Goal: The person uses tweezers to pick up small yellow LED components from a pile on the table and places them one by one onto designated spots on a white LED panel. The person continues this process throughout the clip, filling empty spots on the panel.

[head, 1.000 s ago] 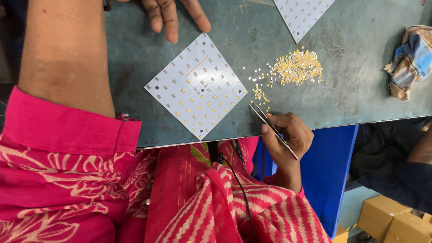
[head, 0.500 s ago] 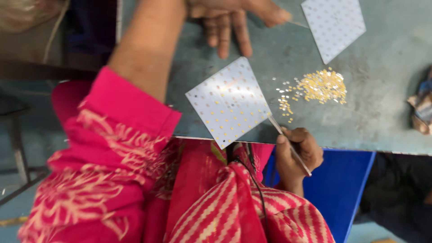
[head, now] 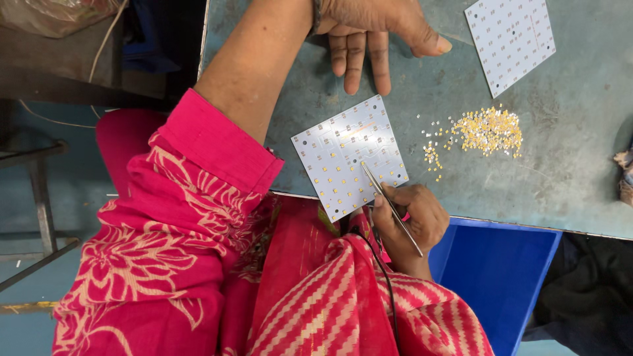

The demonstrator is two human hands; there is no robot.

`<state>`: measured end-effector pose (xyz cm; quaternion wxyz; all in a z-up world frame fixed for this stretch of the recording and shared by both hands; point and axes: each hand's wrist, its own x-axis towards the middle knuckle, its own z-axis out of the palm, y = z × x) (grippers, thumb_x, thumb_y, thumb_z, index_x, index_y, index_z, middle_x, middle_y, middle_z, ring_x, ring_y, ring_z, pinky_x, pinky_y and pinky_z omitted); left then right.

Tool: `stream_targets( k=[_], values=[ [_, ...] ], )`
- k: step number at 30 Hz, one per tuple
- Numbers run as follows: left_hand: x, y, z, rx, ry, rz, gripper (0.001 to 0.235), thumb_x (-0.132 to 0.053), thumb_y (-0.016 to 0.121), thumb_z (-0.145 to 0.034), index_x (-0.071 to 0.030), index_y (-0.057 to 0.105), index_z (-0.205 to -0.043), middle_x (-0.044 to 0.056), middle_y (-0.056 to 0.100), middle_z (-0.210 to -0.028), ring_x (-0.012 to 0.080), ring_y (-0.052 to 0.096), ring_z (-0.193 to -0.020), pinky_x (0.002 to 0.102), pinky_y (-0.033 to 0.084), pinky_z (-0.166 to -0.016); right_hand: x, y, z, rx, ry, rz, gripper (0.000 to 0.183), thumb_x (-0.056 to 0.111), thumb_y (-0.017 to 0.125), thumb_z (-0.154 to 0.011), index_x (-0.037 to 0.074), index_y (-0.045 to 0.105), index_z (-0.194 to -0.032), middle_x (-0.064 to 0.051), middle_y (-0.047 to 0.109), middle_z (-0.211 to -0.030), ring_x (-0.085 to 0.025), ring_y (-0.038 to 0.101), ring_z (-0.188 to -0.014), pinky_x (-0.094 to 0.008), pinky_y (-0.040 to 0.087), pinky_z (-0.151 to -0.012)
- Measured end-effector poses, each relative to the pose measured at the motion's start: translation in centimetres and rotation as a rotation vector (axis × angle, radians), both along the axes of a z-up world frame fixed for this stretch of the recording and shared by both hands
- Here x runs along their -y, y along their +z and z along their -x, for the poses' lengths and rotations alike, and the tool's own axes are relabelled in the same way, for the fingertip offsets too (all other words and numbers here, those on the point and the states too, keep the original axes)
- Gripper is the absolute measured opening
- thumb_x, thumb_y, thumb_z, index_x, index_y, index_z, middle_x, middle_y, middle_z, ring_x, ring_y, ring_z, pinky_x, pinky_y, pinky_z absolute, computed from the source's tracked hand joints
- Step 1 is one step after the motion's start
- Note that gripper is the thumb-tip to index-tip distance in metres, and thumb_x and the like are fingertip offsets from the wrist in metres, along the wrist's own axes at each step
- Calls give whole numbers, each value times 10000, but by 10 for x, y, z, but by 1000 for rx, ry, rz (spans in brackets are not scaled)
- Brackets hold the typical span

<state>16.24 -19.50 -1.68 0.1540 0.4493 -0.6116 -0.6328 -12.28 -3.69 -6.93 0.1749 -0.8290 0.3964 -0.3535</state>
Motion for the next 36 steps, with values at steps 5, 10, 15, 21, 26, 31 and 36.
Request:
stream_targets(
  k=[5,10,15,21,26,31,36],
  values=[
    [1,3,2,0,9,-34,936,-654,658,-751,32,518,-1372,267,782,-994,290,777,-596,350,573,-431,0,3,-1,-27,9,19,199,65,813,-851,14,622,-829,-109,700,-807,-182,619,-634,-295,453,-588],
    [4,5,3,20,23,-84,868,-642,662,-775,-1,515,-1342,214,801,-1001,274,749,-569,341,546,-409,6,8,26,10,-139,-31,164,83,802,-859,-14,672,-885,-97,714,-809,-97,586,-608,-241,436,-571],
    [6,2,3,-50,-2,-82,770,-566,670,-824,-39,573,-1376,220,828,-999,248,738,-532,297,535,-398,34,3,65,202,-484,-222,97,30,758,-972,-43,696,-985,-32,674,-814,-17,529,-698,-198,403,-616],
    [6,3,4,-25,32,-104,743,-517,681,-827,-22,569,-1370,244,768,-976,235,734,-520,289,524,-401,33,-6,75,104,-426,-123,87,-8,771,-923,-50,698,-944,-40,669,-757,-32,540,-647,-195,408,-597],
    [8,4,5,-18,27,-124,741,-517,685,-825,-22,586,-1368,245,770,-978,235,726,-516,290,514,-389,37,-7,72,165,-383,-121,114,6,767,-948,-42,665,-932,-44,710,-831,-31,595,-696,-194,460,-633],
    [5,8,4,-27,0,-102,767,-565,662,-804,-64,551,-1373,212,832,-980,227,738,-513,280,530,-381,30,0,64,66,-400,-92,140,17,784,-931,-40,661,-894,-88,696,-787,-81,543,-630,-239,412,-588],
    [0,5,2,-47,35,-87,781,-583,700,-798,-37,573,-1342,216,823,-976,240,748,-529,281,532,-384,13,2,32,33,-76,-80,169,67,786,-877,-7,634,-874,-118,706,-819,-166,625,-642,-288,463,-593]
  ],
)
